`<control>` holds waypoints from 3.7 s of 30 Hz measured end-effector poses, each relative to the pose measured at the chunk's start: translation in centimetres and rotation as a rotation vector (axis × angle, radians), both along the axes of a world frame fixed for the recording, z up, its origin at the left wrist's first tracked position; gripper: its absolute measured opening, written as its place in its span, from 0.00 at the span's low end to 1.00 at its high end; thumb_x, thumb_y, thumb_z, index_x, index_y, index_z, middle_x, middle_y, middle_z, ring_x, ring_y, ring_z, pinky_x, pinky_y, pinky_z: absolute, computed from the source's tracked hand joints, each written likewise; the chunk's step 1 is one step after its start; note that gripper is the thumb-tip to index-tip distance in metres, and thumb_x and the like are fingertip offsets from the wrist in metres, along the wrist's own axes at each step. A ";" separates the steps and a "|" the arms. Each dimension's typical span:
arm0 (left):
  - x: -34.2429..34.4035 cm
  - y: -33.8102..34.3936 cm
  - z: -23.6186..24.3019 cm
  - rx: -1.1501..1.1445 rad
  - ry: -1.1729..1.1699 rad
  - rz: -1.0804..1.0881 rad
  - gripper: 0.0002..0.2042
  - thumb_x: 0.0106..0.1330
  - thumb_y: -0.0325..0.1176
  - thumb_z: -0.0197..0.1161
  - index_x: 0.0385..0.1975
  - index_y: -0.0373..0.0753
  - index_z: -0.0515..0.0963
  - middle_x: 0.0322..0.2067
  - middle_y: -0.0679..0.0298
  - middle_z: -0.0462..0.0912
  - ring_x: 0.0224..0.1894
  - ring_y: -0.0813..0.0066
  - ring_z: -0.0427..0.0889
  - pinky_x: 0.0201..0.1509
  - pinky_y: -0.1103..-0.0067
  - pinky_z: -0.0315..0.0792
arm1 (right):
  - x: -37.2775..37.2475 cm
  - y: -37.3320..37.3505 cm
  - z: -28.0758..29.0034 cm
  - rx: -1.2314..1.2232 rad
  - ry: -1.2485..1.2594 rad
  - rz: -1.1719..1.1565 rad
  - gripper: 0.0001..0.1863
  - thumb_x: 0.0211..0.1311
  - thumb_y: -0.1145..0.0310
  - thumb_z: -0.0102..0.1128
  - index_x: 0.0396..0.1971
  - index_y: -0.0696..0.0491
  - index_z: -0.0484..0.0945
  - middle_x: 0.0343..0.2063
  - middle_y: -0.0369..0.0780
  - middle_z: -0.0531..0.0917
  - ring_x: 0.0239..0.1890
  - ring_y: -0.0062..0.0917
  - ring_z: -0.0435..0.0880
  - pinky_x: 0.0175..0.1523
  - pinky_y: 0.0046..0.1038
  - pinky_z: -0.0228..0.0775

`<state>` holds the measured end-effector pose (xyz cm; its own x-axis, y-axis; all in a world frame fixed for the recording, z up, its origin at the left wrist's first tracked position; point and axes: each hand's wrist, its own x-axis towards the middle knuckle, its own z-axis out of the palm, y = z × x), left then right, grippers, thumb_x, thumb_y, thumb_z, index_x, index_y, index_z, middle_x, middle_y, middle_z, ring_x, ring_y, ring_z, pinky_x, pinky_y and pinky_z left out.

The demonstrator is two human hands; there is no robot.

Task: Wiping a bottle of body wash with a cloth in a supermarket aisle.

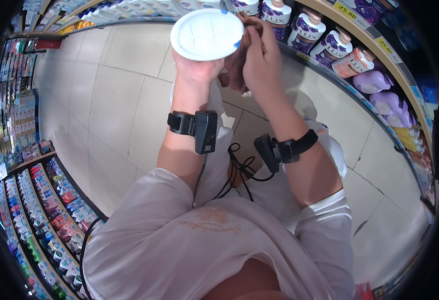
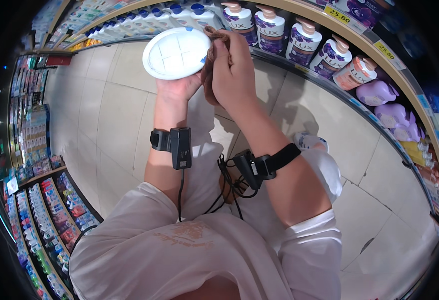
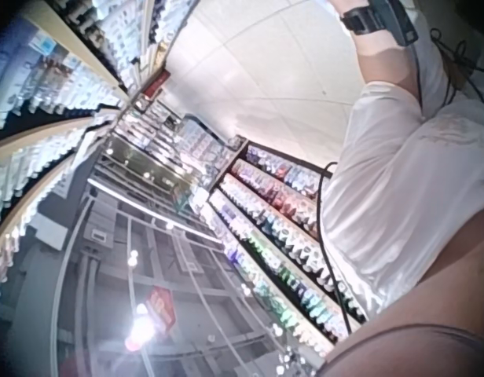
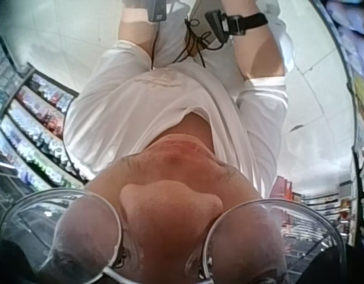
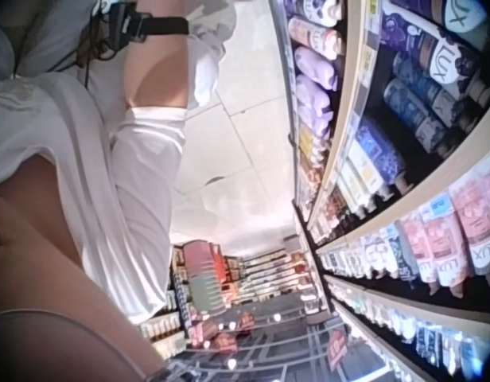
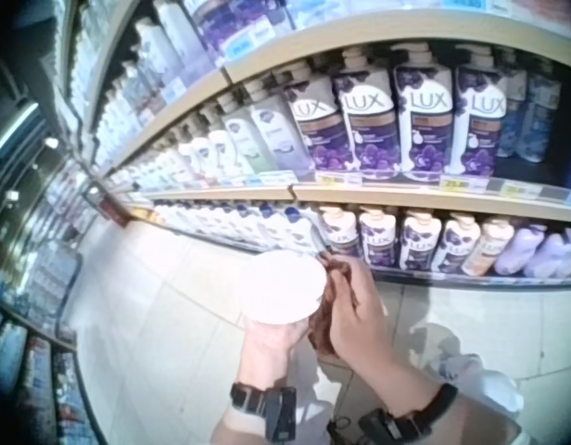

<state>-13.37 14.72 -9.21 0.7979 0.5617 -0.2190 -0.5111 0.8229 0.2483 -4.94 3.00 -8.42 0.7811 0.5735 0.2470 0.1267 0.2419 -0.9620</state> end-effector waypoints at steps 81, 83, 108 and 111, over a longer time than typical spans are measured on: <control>0.1 -1.6 2.1 -0.028 -0.016 0.203 0.21 0.70 0.49 0.45 0.49 0.43 0.78 0.50 0.57 0.81 0.55 0.54 0.78 0.61 0.59 0.72 | 6.1 -3.9 0.2 0.259 1.253 0.634 0.20 0.73 0.52 0.47 0.53 0.50 0.74 0.47 0.39 0.82 0.48 0.33 0.83 0.52 0.48 0.76; 0.0 -1.7 1.9 -0.018 -0.037 0.189 0.22 0.70 0.50 0.44 0.51 0.43 0.77 0.51 0.57 0.81 0.56 0.54 0.77 0.62 0.58 0.71 | 4.8 -3.2 1.3 0.333 1.116 0.483 0.19 0.72 0.54 0.50 0.54 0.50 0.74 0.48 0.39 0.82 0.49 0.31 0.82 0.53 0.40 0.76; 0.3 -3.5 1.8 -0.021 0.129 0.271 0.35 0.68 0.62 0.33 0.59 0.38 0.70 0.59 0.53 0.74 0.62 0.51 0.72 0.67 0.59 0.66 | -0.6 -2.3 2.0 -0.159 -0.889 -0.291 0.27 0.41 0.67 0.70 0.48 0.45 0.86 0.33 0.38 0.74 0.33 0.31 0.76 0.36 0.31 0.72; 0.0 -3.7 2.2 0.056 0.192 0.323 0.36 0.69 0.63 0.34 0.59 0.37 0.68 0.57 0.51 0.74 0.61 0.50 0.72 0.65 0.59 0.68 | -0.6 -2.4 2.7 -0.129 -0.909 -0.258 0.25 0.36 0.64 0.70 0.44 0.42 0.87 0.31 0.33 0.73 0.32 0.29 0.75 0.32 0.28 0.74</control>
